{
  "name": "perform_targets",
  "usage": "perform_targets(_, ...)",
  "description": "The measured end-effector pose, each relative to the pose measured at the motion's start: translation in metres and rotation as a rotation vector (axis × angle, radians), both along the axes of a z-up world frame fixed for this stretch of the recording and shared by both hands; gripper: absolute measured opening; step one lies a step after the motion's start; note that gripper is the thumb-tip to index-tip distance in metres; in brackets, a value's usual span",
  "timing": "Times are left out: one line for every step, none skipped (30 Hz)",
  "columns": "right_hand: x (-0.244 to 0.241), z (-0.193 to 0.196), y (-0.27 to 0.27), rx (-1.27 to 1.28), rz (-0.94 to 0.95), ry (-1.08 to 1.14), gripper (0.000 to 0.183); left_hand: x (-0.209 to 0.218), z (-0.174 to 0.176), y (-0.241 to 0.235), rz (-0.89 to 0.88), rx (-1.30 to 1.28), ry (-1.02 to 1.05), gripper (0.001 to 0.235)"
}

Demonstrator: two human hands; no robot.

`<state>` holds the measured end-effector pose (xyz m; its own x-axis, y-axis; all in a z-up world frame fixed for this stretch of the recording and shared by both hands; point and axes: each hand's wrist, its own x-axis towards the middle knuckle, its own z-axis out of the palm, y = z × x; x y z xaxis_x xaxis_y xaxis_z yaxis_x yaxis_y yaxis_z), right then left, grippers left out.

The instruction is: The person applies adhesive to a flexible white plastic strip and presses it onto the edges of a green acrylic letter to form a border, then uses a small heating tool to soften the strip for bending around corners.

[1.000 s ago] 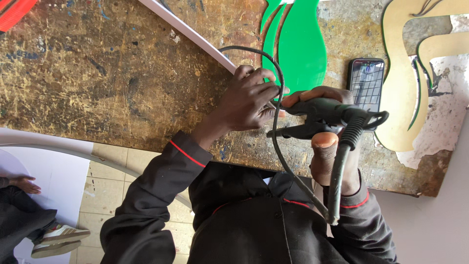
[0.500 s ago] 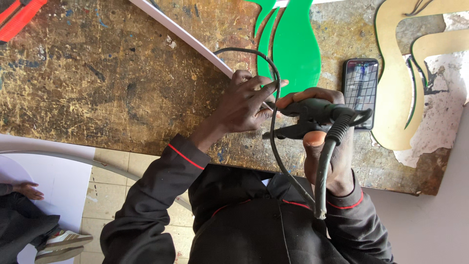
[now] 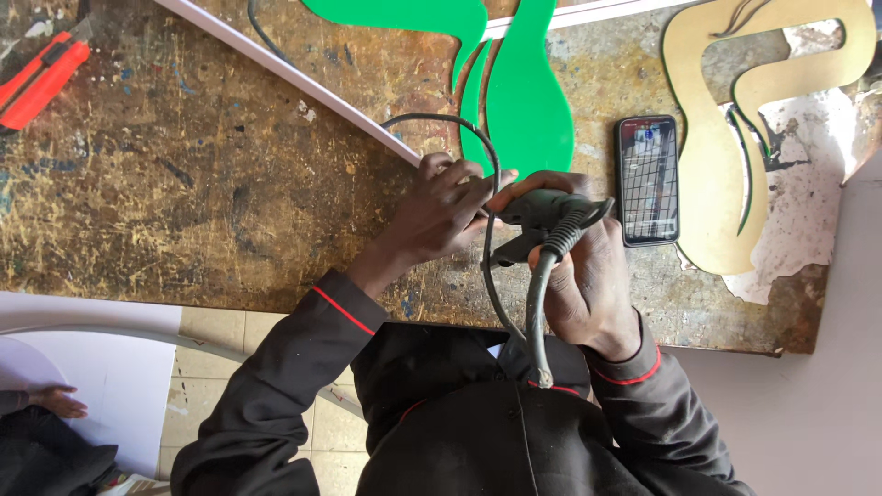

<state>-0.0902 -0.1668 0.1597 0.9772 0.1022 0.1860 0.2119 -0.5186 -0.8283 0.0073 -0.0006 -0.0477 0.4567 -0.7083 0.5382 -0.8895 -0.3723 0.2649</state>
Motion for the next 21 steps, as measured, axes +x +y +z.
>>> perform_targets(0.0, 0.002, 0.001, 0.044, 0.008, 0.025, 0.082, 0.0, -0.005, 0.0, -0.015, -0.031, 0.051, 0.082)
perform_targets(-0.001, 0.003, 0.001, 0.089, 0.013, 0.05, 0.083, 0.0, -0.009, 0.0, -0.033, -0.062, 0.104, 0.088)
perform_targets(-0.001, 0.001, 0.0, 0.089, 0.008, 0.045, 0.083, 0.001, -0.01, 0.0, -0.039, -0.062, 0.099, 0.088)
perform_targets(-0.003, -0.001, -0.002, 0.037, 0.02, 0.009, 0.082, -0.001, -0.01, -0.001, -0.056, -0.11, 0.148, 0.089)
perform_targets(-0.004, -0.002, -0.004, -0.015, 0.033, -0.027, 0.081, -0.002, -0.011, -0.002, -0.073, -0.157, 0.197, 0.09)
perform_targets(-0.004, -0.003, -0.005, -0.015, 0.03, -0.03, 0.081, -0.002, -0.011, -0.002, -0.076, -0.157, 0.194, 0.09)
perform_targets(-0.004, -0.004, -0.006, -0.025, 0.04, -0.025, 0.082, -0.002, -0.01, -0.002, -0.072, -0.171, 0.188, 0.087)
perform_targets(-0.005, -0.005, -0.007, -0.035, 0.051, -0.02, 0.082, -0.002, -0.009, -0.002, -0.068, -0.184, 0.182, 0.084)
perform_targets(-0.001, -0.004, -0.009, -0.035, 0.049, -0.024, 0.082, -0.002, -0.008, -0.001, -0.071, -0.183, 0.179, 0.084)
perform_targets(0.004, -0.002, -0.011, 0.019, 0.079, -0.027, 0.081, -0.002, -0.007, 0.001, -0.077, -0.16, 0.191, 0.089)
perform_targets(0.008, 0.001, -0.013, 0.073, 0.11, -0.03, 0.082, -0.002, -0.006, 0.002, -0.083, -0.136, 0.202, 0.093)
perform_targets(0.014, 0.005, -0.016, 0.072, 0.11, -0.036, 0.082, -0.001, -0.008, 0.004, -0.084, -0.136, 0.196, 0.093)
perform_targets(0.019, 0.01, -0.02, 0.173, 0.043, -0.012, 0.056, 0.001, -0.01, 0.006, -0.109, -0.118, 0.202, 0.097)
perform_targets(0.027, 0.015, -0.024, 0.275, -0.027, 0.007, 0.041, 0.007, -0.011, 0.007, -0.139, -0.098, 0.202, 0.101)
perform_targets(0.034, 0.019, -0.034, 0.277, -0.03, -0.006, 0.041, 0.01, 0.006, 0.009, -0.145, -0.095, 0.19, 0.101)
perform_targets(0.043, 0.022, -0.043, 0.363, -0.094, -0.101, 0.056, 0.012, 0.024, 0.014, -0.162, 0.0, 0.234, 0.088)
perform_targets(0.052, 0.024, -0.052, 0.449, -0.158, -0.195, 0.085, 0.014, 0.042, 0.019, -0.178, 0.094, 0.278, 0.078)
perform_targets(0.071, 0.031, -0.069, 0.459, -0.157, -0.2, 0.085, 0.018, 0.043, 0.022, -0.175, 0.104, 0.273, 0.078)
perform_targets(0.09, 0.038, -0.087, 0.152, -0.136, -0.282, 0.064, 0.023, 0.044, 0.026, -0.152, 0.191, 0.245, 0.068)
perform_targets(0.107, 0.044, -0.106, -0.163, -0.117, -0.351, 0.046, 0.026, 0.044, 0.027, -0.135, 0.274, 0.218, 0.06)
perform_targets(0.136, 0.022, -0.126, -0.158, -0.122, -0.353, 0.046, 0.031, 0.045, 0.03, -0.138, 0.281, 0.214, 0.06)
